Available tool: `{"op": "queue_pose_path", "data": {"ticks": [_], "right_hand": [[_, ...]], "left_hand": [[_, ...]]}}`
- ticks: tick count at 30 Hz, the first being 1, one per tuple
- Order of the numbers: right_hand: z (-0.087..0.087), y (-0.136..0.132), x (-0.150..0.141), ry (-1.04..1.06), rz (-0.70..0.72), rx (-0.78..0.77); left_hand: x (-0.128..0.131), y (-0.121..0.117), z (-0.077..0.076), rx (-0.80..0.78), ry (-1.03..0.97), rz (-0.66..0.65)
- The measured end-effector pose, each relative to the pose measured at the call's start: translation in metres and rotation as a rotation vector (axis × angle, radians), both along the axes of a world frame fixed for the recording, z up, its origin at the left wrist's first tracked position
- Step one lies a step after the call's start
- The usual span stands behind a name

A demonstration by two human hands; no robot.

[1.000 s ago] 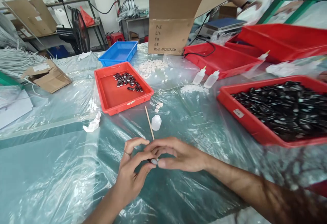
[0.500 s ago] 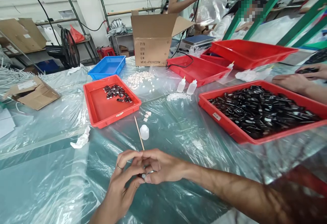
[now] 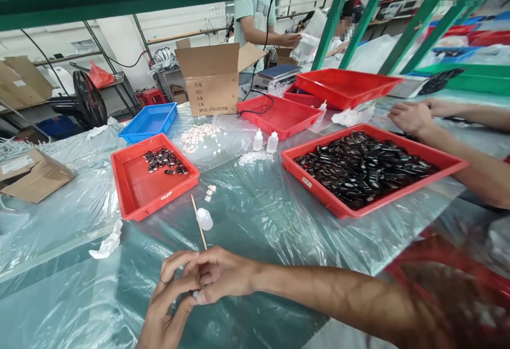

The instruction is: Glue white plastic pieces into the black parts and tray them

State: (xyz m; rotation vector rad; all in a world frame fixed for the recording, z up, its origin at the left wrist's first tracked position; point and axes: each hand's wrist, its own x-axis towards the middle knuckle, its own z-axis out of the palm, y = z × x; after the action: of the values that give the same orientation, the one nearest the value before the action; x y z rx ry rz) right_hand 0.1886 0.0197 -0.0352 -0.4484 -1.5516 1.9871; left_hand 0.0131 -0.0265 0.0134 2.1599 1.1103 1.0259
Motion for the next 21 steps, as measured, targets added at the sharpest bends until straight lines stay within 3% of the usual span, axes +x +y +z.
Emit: {"op": "queue_pose_path", "data": {"ticks": [3,6,10,13,15,18,21], "right_hand": [[0.003,0.0,0.007,0.052,-0.03,0.024],[0.016,0.005,0.028,0.065,-0.097,0.105],[0.049,0.024,0.071,-0.134,-0.324,0.44],[0.074,0.036,0.113,-0.302,-0.523,0.611],[0.085,0.038,0.15,-0.42,-0.727,0.669],[0.087,0.031,0.22,-0.686,-1.113,0.706],[0.075,0.016,0.284,-1.012,-1.316,0.702]], "left_hand": [[0.001,-0.006,0.002,-0.051,-0.05,0.014],[0.007,0.003,0.022,-0.052,-0.046,0.072],[0.016,0.067,0.07,0.213,0.055,0.212],[0.015,0.121,0.106,0.418,0.376,0.263],[0.006,0.135,0.118,0.458,0.493,0.29],[-0.024,0.112,0.106,0.47,0.526,0.28],[-0.066,0.058,0.067,0.387,0.482,0.184]]}}
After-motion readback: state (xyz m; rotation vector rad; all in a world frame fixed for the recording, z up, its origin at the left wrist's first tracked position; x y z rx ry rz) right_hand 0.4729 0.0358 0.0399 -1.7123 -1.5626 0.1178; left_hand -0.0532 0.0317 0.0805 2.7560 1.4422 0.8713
